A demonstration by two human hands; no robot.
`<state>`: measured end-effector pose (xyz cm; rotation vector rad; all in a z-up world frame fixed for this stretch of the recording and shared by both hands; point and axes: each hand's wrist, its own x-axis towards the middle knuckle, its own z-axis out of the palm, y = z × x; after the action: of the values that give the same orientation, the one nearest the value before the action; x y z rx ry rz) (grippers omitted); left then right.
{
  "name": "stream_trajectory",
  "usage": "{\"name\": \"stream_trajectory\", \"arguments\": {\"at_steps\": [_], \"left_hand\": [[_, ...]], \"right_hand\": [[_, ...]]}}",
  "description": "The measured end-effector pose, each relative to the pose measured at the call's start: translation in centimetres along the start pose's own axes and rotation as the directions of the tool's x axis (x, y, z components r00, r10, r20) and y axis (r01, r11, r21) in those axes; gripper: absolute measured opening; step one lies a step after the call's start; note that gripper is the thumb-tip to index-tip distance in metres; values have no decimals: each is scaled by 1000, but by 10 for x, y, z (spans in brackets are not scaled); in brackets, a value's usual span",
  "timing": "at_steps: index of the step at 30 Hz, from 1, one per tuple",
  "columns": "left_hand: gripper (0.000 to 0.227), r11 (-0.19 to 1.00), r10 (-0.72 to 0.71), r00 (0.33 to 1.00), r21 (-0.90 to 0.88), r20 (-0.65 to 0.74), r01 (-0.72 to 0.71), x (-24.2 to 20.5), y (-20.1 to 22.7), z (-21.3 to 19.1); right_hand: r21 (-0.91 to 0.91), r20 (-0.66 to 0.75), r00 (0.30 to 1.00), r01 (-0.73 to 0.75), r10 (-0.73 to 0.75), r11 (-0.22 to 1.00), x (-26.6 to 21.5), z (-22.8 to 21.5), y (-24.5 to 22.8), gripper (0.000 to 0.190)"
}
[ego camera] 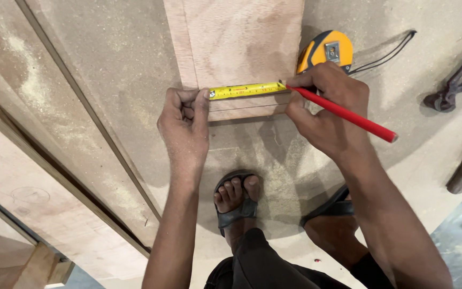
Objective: The person measures a piece of wood with a tape measure, marks it with a pencil, hammers a wooden block onto the surface, and cuts the wood using a circular saw.
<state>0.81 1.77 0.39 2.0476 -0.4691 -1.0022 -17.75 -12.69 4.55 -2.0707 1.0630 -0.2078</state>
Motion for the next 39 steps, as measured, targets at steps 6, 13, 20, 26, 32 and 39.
{"name": "stream_trajectory", "arguments": {"at_steps": [6, 13, 20, 26, 32, 39], "left_hand": [[17, 1000, -5, 1000, -14, 6, 5, 1, -6, 1], [16, 1000, -23, 1000, 6, 10, 23, 1, -9, 0], [17, 1000, -1, 1000, 1, 7, 1, 1, -10, 1], [18, 1000, 7, 1000, 2, 2, -7, 1, -13, 2], [18, 1000, 15, 1000, 11, 3, -15, 2, -15, 2], [18, 1000, 28, 1000, 10, -5, -28, 1, -17, 2]], "right_hand": [[-8, 16, 1000, -25, 25, 1000, -7, 2, 2, 10], [-18, -8, 1000, 2, -2, 1000, -5, 4, 5, 11], [-61, -3, 999, 37, -38, 997, -2, 4, 8, 12], [-85, 15, 999, 49, -48, 995, -3, 6, 11, 9], [-101, 10, 998, 70, -70, 992, -3, 6, 10, 9], [-95, 7, 997, 78, -78, 992, -2, 6, 9, 9]]}}
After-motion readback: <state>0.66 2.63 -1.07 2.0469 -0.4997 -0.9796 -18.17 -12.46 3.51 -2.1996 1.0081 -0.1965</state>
